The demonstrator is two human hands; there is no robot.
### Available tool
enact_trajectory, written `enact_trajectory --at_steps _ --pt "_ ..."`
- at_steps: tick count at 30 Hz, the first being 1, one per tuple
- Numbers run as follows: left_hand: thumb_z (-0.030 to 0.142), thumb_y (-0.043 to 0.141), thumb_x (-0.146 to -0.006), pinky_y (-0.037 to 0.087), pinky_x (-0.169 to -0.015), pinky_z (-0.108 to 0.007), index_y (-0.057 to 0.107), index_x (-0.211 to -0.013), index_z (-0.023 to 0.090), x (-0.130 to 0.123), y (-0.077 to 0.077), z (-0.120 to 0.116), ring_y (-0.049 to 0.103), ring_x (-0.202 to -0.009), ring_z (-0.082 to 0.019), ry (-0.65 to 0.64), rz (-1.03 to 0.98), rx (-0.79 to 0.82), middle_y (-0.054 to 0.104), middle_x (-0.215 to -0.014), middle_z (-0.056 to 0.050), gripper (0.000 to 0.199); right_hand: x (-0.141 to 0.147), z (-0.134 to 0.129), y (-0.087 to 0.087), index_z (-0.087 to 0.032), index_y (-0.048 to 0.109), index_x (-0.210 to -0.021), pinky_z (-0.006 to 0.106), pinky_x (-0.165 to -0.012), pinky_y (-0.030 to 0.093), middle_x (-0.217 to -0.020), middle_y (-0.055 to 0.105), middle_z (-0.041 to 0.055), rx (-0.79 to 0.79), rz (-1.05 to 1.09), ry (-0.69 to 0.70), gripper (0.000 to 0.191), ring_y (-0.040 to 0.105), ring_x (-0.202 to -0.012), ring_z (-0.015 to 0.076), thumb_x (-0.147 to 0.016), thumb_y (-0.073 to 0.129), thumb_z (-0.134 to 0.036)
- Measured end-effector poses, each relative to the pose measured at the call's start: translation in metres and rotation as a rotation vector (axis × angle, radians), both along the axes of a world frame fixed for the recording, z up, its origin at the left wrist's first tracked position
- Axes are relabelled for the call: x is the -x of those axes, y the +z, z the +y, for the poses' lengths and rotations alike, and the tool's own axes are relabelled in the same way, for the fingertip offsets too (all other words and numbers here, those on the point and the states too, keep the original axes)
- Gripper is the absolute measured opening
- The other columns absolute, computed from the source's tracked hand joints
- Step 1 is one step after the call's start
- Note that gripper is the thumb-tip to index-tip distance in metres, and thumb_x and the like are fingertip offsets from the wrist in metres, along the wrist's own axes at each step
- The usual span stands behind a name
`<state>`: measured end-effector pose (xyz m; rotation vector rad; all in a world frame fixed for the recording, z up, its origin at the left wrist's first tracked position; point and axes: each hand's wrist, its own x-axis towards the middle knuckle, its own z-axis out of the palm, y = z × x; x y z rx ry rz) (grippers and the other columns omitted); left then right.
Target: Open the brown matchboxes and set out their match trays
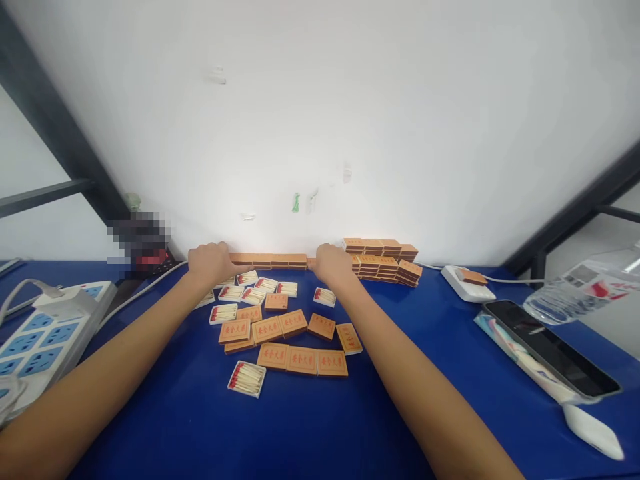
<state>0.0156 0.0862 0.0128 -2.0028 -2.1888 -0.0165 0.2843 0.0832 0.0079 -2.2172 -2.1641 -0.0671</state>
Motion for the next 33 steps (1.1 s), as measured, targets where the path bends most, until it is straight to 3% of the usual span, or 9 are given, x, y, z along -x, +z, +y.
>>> enact_trajectory --at_steps 4,14,23,27,33 --pt "0.098 0.050 -0.070 0.049 -0.088 -0.046 0.070 -0.117 0.011 -0.003 0.000 -0.001 0.069 -0.108 -0.042 0.012 -0.005 0.001 0.073 -0.116 -0.027 0.101 0.001 0.002 -0.009 -0.012 0.070 -0.119 0.034 -0.090 0.053 -0.121 0.074 0.0221 0.029 -0.011 -0.008 0.040 0.072 -0.114 0.0303 -0.095 0.071 -0.045" --pt "0.099 0.050 -0.069 0.049 -0.088 -0.046 0.072 -0.114 0.012 -0.002 -0.003 0.001 0.069 -0.109 -0.043 0.006 -0.012 0.008 0.073 -0.116 -0.026 0.101 0.001 0.004 -0.016 -0.010 0.071 -0.123 0.036 -0.090 0.054 -0.124 0.074 0.0242 0.049 -0.014 0.014 0.045 0.071 -0.115 0.0319 -0.100 0.062 -0.048" --pt "0.100 0.048 -0.069 0.049 -0.088 -0.046 0.072 -0.115 0.012 0.000 -0.005 0.003 0.069 -0.108 -0.042 0.001 -0.010 0.011 0.073 -0.116 -0.026 0.102 -0.004 0.002 -0.011 -0.013 0.079 -0.100 0.034 -0.078 0.055 -0.082 0.078 0.0162 0.194 0.041 0.084 0.048 0.076 -0.088 0.0295 -0.093 0.068 -0.059" --pt "0.097 0.050 -0.072 0.049 -0.088 -0.045 0.072 -0.115 0.013 0.001 -0.004 0.003 0.069 -0.107 -0.042 0.000 -0.011 0.012 0.074 -0.114 -0.026 0.097 -0.002 0.003 -0.012 -0.013 0.076 -0.106 0.033 -0.081 0.054 -0.097 0.079 0.0197 0.139 0.039 0.058 0.051 0.075 -0.100 0.0306 -0.093 0.068 -0.062" --pt "0.094 0.052 -0.074 0.049 -0.089 -0.046 0.072 -0.116 0.012 0.001 -0.003 0.002 0.069 -0.108 -0.042 -0.005 -0.013 0.015 0.073 -0.115 -0.027 0.094 -0.002 0.005 -0.013 -0.009 0.066 -0.125 0.034 -0.088 0.052 -0.123 0.072 0.0253 0.042 0.030 0.021 0.045 0.071 -0.114 0.0313 -0.099 0.066 -0.046"
